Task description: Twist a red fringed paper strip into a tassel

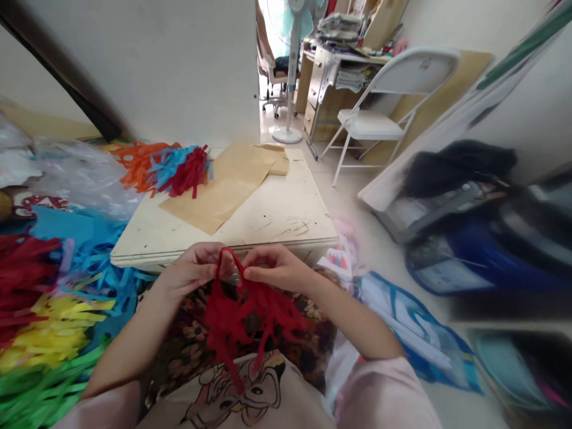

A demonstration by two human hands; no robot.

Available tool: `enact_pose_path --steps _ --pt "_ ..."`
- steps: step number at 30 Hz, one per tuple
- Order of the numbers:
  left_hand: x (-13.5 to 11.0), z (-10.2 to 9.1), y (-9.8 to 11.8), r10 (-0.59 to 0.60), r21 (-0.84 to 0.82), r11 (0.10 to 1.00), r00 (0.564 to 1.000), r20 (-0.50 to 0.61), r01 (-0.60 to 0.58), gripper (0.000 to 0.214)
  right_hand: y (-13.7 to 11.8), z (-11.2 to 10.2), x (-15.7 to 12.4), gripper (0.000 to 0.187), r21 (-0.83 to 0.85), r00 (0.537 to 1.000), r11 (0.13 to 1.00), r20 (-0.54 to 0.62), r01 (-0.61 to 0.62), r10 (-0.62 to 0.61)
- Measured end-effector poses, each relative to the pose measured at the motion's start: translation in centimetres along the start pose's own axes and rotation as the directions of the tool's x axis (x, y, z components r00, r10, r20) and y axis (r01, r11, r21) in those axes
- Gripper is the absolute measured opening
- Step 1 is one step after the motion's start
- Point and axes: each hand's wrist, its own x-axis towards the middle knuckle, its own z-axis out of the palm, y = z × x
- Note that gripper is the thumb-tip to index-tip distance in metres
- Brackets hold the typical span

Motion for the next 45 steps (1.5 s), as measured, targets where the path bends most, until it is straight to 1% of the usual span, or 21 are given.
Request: enact_pose_path --steps 3,5,8,12,16,18,22,24,27,28,30,32,34,35,37,38,39,40,41,43,45 --pt "0.2 0.5 -0.3 0.030 0.036 0.999 0.997 -0.070 -0.027 0.021 0.3 0.6 0.4 0.019 -0.034 0.991 0.999 -0.125 0.038 -0.042" --pt "0.2 0.7 -0.4 0.050 0.065 0.997 0.993 -0.111 -0.043 0.020 0.4 1.0 0.6 0.019 -0.054 0.981 0.997 -0.187 0.051 -0.060" --pt "0.2 0.7 -0.6 0.070 0.085 0.995 0.989 -0.129 -0.060 0.020 0.5 1.4 0.8 0.020 -0.110 0.959 0.992 -0.273 0.053 -0.082" --pt "0.4 0.3 -1.3 0.097 0.050 0.995 0.984 -0.152 -0.090 0.023 0.5 1.8 0.9 0.019 -0.188 0.939 0.980 -0.322 0.064 -0.123" --pt "0.8 0.0 -1.9 0.088 0.001 0.996 0.984 -0.156 -0.088 0.025 0.5 2.1 1.1 0.016 -0.219 0.928 0.973 -0.341 0.073 -0.147" --pt "0.9 0.1 -2.0 0.095 -0.034 0.994 0.982 -0.161 -0.102 0.024 0.7 2.3 1.2 0.015 -0.219 0.915 0.971 -0.365 0.095 -0.171" --pt "1.3 0.6 -2.2 0.156 -0.098 0.979 0.971 -0.181 -0.176 0.019 1.0 2.6 1.5 0.013 -0.221 0.873 0.963 -0.428 0.151 -0.235" --pt "1.5 0.7 -2.3 0.211 -0.101 0.967 0.960 -0.184 -0.232 0.015 1.2 2.9 1.6 0.009 -0.277 0.839 0.940 -0.447 0.199 -0.309" --pt "1.7 0.8 -2.6 0.279 -0.084 0.952 0.948 -0.152 -0.293 0.011 1.6 3.1 1.6 0.004 -0.383 0.762 0.883 -0.474 0.272 -0.441" --pt "1.8 0.7 -2.7 0.295 -0.076 0.949 0.946 -0.136 -0.307 0.010 1.7 3.1 1.6 0.003 -0.410 0.743 0.866 -0.475 0.287 -0.471" --pt "1.8 0.5 -2.8 0.326 -0.047 0.942 0.938 -0.116 -0.333 0.009 2.1 3.1 1.6 0.002 -0.450 0.732 0.843 -0.460 0.296 -0.503" --pt "1.7 0.3 -2.9 0.357 0.015 0.934 0.928 -0.107 -0.357 0.011 2.3 3.0 1.5 0.004 -0.487 0.740 0.827 -0.441 0.279 -0.509" --pt "1.5 0.1 -2.8 0.366 0.097 0.929 0.926 -0.098 -0.357 0.013 2.5 2.8 1.3 0.009 -0.521 0.768 0.820 -0.417 0.237 -0.486" --pt "1.3 -0.1 -2.6 0.354 0.136 0.930 0.930 -0.095 -0.341 0.014 2.5 2.5 1.2 0.010 -0.533 0.796 0.818 -0.389 0.215 -0.463" --pt "1.0 -0.4 -2.1 0.290 0.197 0.942 0.954 -0.070 -0.272 0.014 2.3 2.0 0.9 0.013 -0.559 0.873 0.809 -0.287 0.182 -0.394" --pt "0.8 -0.6 -1.7 0.239 0.227 0.948 0.971 -0.034 -0.225 0.016 2.2 1.7 0.8 0.014 -0.577 0.909 0.799 -0.219 0.172 -0.354" --pt "0.7 -0.9 -1.3 0.181 0.260 0.949 0.983 0.018 -0.179 0.018 2.0 1.4 0.6 0.014 -0.601 0.936 0.781 -0.150 0.169 -0.318" --pt "0.6 -1.2 -0.8 0.113 0.305 0.943 0.990 0.084 -0.134 0.019 1.8 1.1 0.3 0.015 -0.631 0.953 0.756 -0.087 0.172 -0.290" --pt "0.5 -1.5 -0.3 0.044 0.365 0.926 0.988 0.151 -0.097 0.021 1.7 0.9 0.1 0.015 -0.666 0.964 0.725 -0.034 0.176 -0.265" --pt "0.4 -1.9 0.5 -0.122 0.510 0.860 0.961 0.248 -0.022 0.021 1.4 0.6 -0.3 0.014 -0.740 0.976 0.648 0.047 0.178 -0.214" --pt "0.4 -2.1 1.0 -0.310 0.637 0.766 0.917 0.250 0.086 0.019 1.4 0.5 -0.6 0.012 -0.804 0.987 0.574 0.091 0.153 -0.136"
